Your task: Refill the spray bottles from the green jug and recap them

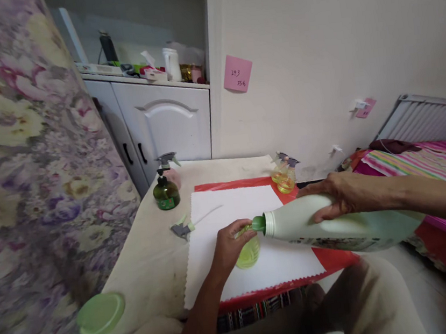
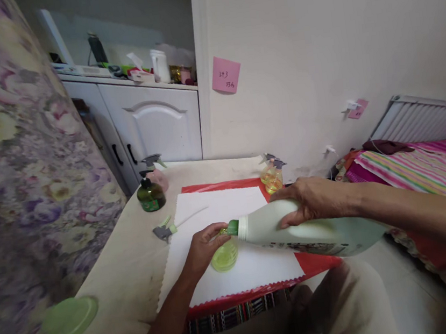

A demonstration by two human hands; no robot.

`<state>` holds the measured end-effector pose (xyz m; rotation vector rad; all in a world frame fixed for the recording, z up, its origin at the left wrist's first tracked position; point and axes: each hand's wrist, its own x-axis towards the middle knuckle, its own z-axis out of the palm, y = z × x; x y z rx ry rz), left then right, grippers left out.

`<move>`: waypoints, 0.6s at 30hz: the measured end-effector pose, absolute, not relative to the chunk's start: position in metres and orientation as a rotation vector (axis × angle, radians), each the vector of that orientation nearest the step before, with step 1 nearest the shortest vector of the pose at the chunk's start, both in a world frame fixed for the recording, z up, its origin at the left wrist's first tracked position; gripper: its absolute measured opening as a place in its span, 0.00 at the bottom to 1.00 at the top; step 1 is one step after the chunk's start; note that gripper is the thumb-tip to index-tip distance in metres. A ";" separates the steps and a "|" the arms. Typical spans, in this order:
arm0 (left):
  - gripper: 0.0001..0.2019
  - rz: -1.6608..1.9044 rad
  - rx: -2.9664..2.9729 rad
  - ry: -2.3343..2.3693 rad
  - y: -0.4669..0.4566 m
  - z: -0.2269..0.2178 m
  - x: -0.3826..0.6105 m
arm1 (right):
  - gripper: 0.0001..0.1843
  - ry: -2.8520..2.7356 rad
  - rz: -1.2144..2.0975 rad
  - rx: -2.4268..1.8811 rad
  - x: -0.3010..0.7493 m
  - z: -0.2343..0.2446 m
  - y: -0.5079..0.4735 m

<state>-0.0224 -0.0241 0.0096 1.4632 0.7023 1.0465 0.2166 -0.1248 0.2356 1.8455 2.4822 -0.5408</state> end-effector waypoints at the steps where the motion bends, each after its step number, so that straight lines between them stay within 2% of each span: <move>1: 0.12 1.048 1.462 0.702 -0.024 0.009 -0.022 | 0.28 2.472 -0.548 1.835 0.216 0.236 -0.125; 6: 0.12 1.044 1.461 0.701 -0.025 0.010 -0.022 | 0.25 2.441 -0.539 1.792 0.215 0.236 -0.124; 18: 0.12 1.047 1.464 0.709 -0.025 0.012 -0.023 | 0.31 2.424 -0.576 1.883 0.229 0.219 -0.127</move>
